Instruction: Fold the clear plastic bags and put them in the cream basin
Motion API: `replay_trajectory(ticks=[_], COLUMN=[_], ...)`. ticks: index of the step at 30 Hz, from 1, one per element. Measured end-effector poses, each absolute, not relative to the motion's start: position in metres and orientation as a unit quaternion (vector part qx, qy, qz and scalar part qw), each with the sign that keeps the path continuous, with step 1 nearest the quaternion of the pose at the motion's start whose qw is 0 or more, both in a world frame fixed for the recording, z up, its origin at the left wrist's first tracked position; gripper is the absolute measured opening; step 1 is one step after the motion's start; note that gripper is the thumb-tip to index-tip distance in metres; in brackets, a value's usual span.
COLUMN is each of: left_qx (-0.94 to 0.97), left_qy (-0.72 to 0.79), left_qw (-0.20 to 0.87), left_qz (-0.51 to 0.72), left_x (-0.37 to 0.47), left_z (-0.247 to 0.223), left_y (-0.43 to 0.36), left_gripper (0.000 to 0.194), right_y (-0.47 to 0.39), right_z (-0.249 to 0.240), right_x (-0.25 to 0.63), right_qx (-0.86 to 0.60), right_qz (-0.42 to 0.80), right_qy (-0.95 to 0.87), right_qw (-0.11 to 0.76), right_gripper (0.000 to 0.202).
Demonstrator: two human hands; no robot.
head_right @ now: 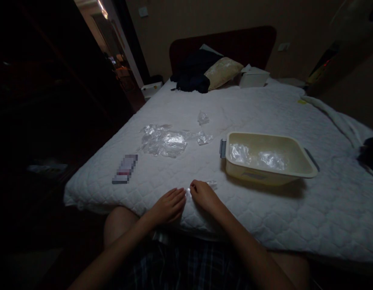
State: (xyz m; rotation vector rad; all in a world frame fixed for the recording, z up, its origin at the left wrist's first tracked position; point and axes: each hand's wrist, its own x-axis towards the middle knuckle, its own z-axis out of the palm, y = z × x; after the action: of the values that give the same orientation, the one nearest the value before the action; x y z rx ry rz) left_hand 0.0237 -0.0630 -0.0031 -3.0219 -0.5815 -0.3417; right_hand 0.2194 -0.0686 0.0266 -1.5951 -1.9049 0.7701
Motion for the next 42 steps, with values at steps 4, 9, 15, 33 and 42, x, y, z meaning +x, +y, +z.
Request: replay_trajectory(ticks=[4,9,15,33,42], left_qx=[-0.966,-0.862,-0.763,-0.733,-0.852], left_qy=[-0.202,-0.344,-0.477,-0.464,-0.418], left_qw=[-0.059,-0.255,-0.35,-0.45,-0.218], left_qz=[-0.147,-0.271,-0.261,-0.213,-0.228], left_x=[0.018,0.026,0.059,0.061,0.025], left_z=[-0.005,0.001,0.017,0.001,0.009], left_y=[-0.069,-0.062,-0.025,-0.019,-0.04], left_gripper=[0.04,0.024,0.02,0.014,0.022], right_y=[-0.07,-0.072,-0.076,-0.069,-0.047], right_z=[0.011,0.006,0.011,0.006,0.005], right_x=[0.243,0.261,0.257,0.239,0.236], right_qx=[-0.653,-0.664,-0.64,-0.618,-0.566], right_qz=[0.263,0.287,0.289,0.331,0.295], right_qy=[-0.664,-0.642,-0.643,-0.613,-0.675], right_qw=[0.25,0.255,0.307,0.363,0.371], right_gripper=[0.02,0.019,0.017,0.021,0.022])
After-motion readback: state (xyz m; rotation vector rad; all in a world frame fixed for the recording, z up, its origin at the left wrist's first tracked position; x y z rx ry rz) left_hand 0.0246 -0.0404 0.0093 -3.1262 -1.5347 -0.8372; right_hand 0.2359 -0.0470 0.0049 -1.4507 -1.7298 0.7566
